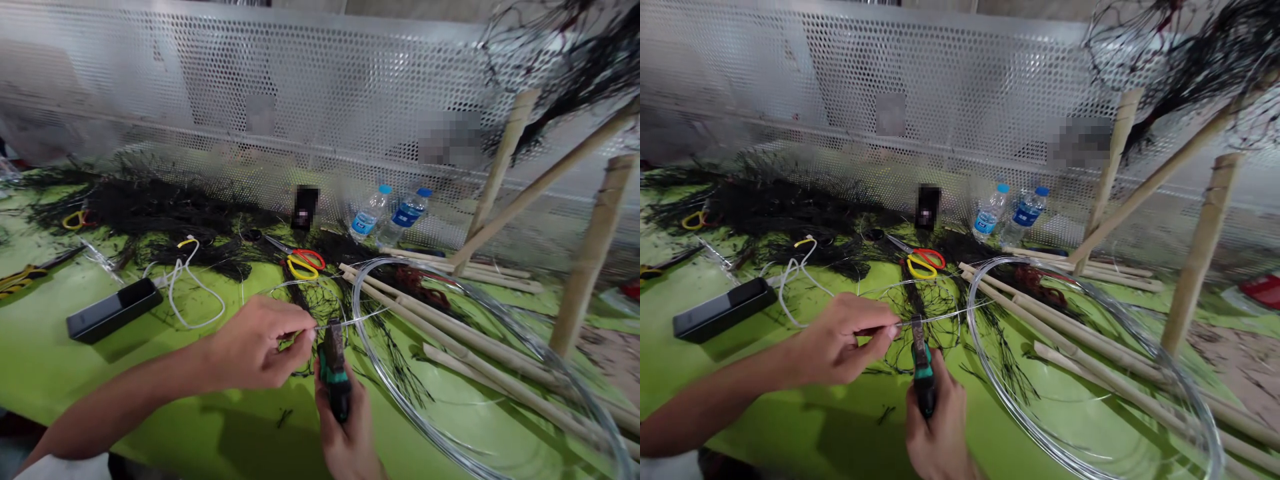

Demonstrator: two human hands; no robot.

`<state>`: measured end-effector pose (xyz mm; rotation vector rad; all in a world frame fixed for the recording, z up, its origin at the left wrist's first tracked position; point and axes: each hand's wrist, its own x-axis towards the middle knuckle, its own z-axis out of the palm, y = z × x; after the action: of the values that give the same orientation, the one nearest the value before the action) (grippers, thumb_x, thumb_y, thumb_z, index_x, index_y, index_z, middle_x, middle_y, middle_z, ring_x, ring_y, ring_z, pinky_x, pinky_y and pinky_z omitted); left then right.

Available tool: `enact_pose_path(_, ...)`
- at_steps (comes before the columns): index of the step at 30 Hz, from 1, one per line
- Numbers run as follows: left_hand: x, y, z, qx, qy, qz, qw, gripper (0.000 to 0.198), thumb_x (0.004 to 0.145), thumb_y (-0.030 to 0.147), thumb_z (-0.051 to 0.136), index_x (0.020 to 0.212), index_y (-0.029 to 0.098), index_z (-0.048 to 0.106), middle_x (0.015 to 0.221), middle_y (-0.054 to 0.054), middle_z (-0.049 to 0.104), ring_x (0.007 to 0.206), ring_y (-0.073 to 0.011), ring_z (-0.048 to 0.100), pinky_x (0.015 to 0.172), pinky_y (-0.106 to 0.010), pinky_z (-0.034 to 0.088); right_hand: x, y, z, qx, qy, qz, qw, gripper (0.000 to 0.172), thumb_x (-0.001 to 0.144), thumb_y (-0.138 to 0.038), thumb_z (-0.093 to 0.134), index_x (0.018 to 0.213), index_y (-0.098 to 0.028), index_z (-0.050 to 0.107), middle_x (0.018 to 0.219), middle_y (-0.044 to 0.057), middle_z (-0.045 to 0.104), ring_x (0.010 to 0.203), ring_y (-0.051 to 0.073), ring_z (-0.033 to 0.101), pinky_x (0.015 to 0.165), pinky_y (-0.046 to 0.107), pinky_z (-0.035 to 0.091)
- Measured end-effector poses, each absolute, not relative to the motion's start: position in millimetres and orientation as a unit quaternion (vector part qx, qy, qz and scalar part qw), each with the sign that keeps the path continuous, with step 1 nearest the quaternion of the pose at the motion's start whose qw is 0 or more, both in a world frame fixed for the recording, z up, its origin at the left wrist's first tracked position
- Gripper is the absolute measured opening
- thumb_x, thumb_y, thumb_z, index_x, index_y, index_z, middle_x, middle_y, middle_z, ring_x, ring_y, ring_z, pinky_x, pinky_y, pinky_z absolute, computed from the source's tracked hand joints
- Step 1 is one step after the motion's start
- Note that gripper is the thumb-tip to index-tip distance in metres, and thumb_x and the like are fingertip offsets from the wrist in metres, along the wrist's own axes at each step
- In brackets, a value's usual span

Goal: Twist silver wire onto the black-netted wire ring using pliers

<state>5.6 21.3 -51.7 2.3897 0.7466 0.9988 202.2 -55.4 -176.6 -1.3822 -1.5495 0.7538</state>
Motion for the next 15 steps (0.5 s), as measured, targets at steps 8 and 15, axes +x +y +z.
enact_pose_path(8, 3.1, 23.0, -51.6, 0.88, 0.289, 0.33, 0.181, 0.023, 0.095, 0.016, 0.051, 0.072, 0.019, 0.047, 0.059, 0.007, 0.043, 0.053, -0.0078, 0.037, 0.054, -0.026, 0.025, 202.0, -53.8, -178.4, -0.559, -0.616, 0.336, 0.442, 0.019, 0.091, -0.033, 0.06, 0.1, -0.018, 0.065, 0.066, -0.001, 0.058, 0.053, 0.014, 0.046, 0.051, 0.024, 0.04)
enact_pose_path(15, 1.6, 25.5, -58.0, 0.895, 0.294, 0.315, -0.113, 0.027, 0.102, 0.021, 0.048, 0.077, 0.019, 0.058, 0.063, 0.004, 0.057, 0.053, -0.0112, 0.05, 0.053, -0.031, 0.031, 203.7, -54.2, -181.4, -0.564, -0.601, 0.344, 0.449, 0.018, 0.093, -0.033, 0.059, 0.101, -0.019, 0.065, 0.062, -0.004, 0.051, 0.056, 0.015, 0.05, 0.054, 0.025, 0.041)
